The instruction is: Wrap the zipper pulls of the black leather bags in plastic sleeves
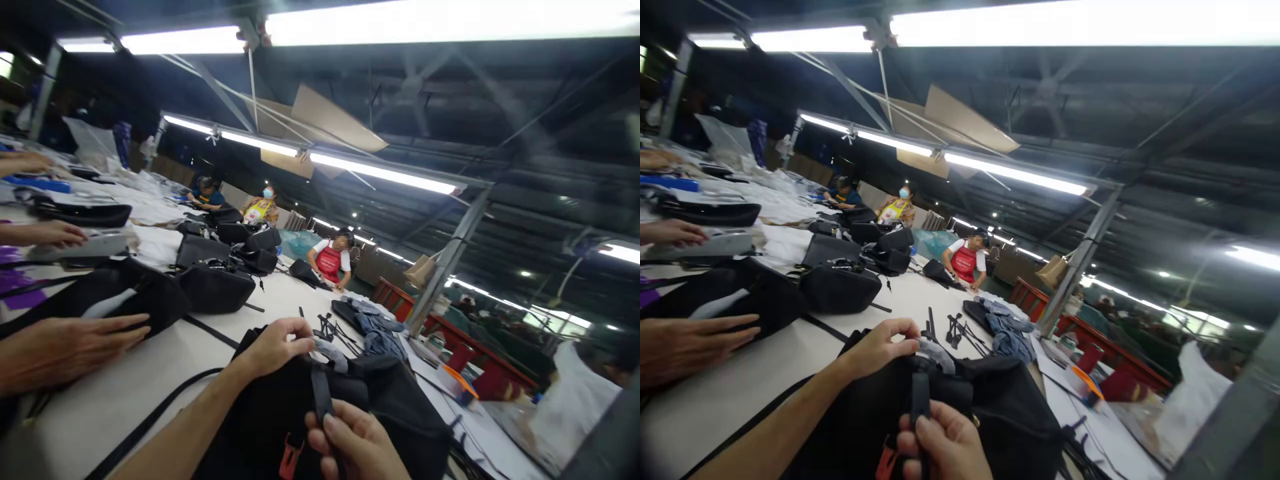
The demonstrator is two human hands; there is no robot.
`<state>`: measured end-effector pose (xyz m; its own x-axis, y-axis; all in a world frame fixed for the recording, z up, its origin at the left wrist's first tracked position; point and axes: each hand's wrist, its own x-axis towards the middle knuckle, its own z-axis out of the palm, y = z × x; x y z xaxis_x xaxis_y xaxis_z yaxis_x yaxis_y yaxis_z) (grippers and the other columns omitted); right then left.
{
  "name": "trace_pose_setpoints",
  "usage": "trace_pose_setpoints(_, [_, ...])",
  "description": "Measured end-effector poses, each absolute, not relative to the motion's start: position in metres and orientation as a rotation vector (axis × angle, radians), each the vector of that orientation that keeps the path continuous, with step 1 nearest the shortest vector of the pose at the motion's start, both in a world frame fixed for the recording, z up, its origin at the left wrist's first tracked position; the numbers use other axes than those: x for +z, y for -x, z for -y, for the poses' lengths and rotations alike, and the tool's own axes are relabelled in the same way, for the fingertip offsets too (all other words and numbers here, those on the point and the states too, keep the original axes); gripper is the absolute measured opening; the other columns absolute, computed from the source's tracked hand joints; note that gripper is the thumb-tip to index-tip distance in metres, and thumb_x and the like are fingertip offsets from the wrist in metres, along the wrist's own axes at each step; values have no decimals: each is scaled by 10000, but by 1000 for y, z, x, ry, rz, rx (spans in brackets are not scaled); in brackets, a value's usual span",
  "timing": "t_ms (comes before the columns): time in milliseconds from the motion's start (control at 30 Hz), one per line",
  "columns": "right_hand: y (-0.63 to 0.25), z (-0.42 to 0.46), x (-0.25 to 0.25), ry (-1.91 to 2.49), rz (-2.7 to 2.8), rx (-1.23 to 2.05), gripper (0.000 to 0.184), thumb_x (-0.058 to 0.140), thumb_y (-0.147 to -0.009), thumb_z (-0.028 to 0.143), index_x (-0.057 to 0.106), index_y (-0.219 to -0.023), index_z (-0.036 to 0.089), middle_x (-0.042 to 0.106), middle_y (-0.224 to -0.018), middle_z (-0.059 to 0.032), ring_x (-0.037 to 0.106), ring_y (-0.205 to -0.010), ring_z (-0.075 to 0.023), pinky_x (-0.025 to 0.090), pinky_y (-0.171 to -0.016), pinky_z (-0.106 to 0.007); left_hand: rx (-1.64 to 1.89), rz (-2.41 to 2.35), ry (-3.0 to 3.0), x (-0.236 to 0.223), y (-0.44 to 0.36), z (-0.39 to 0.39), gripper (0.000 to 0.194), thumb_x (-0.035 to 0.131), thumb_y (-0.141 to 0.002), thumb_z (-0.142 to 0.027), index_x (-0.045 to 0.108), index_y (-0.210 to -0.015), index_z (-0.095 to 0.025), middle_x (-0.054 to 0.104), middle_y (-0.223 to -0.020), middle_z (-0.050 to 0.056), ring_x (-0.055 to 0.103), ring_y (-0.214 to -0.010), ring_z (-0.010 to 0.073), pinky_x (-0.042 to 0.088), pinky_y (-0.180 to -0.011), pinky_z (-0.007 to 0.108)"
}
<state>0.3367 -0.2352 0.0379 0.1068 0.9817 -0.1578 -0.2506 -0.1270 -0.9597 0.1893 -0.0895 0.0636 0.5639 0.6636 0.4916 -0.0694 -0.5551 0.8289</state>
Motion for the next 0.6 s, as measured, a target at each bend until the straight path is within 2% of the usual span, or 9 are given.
trace_pose_setpoints(67, [-324, 222, 40, 1160, 666, 1211, 490, 967, -423, 337, 725, -804, 145, 765, -793, -64, 707, -631, -137, 531, -491, -166, 1093, -483, -1954, 68, -185, 104, 159, 577, -798, -329, 649, -763, -191, 625, -785, -8, 538, -807, 174, 382, -721, 248])
trace_pose_setpoints(167, [-316, 207, 43, 1055, 491, 1051, 597, 980, -299, 318, 710, -815, 190, 779, -843, -35, 742, -719, -184, 547, -484, -176, 1197, -504, -1958, 69, -185, 118, 281, 514, -860, -365, 630, -680, -182, 613, -731, -1, 539, -759, 167, 386, -706, 249])
trace_pose_setpoints(233, [-314, 201, 42, 1037, 464, 1003, 614, 973, -311, 344, 704, -850, 225, 777, -856, 0, 746, -736, -189, 527, -444, -165, 1255, -556, -1911, 68, -189, 121, 371, 455, -898, -393, 590, -627, -179, 557, -641, -17, 499, -659, 144, 372, -640, 247])
trace_pose_setpoints(300, [-313, 197, 40, 1052, 488, 998, 592, 963, -361, 371, 702, -876, 241, 773, -871, 9, 747, -754, -192, 507, -426, -158, 1262, -617, -1912, 68, -197, 121, 381, 440, -909, -405, 574, -631, -181, 495, -575, -39, 447, -580, 128, 335, -559, 246])
trace_pose_setpoints(367, [-312, 196, 39, 1050, 535, 991, 567, 955, -395, 385, 704, -881, 235, 770, -890, -1, 743, -781, -194, 500, -438, -154, 1241, -642, -1981, 71, -205, 120, 341, 492, -888, -382, 571, -624, -183, 459, -542, -50, 421, -543, 122, 309, -523, 246])
trace_pose_setpoints(433, [-313, 199, 41, 1031, 574, 993, 565, 958, -392, 370, 703, -871, 216, 764, -891, -9, 736, -803, -185, 513, -489, -152, 1251, -642, -2049, 75, -213, 120, 281, 549, -858, -313, 582, -611, -181, 494, -576, -35, 455, -594, 133, 334, -566, 250])
trace_pose_setpoints(533, [-322, 205, 40, 1087, 654, 1050, 558, 950, -418, 418, 702, -851, 169, 740, -750, -14, 696, -630, -130, 495, -470, -155, 1452, -744, -2219, 78, -219, 126, 216, 535, -867, -211, 641, -681, -184, 598, -747, 30, 519, -786, 184, 370, -710, 283])
trace_pose_setpoints(600, [-331, 210, 33, 1163, 742, 1092, 537, 912, -466, 516, 693, -785, 143, 689, -615, -7, 627, -494, -107, 455, -411, -167, 1539, -800, -2379, 74, -220, 133, 240, 491, -898, -192, 669, -738, -198, 611, -772, 49, 530, -780, 188, 374, -698, 284])
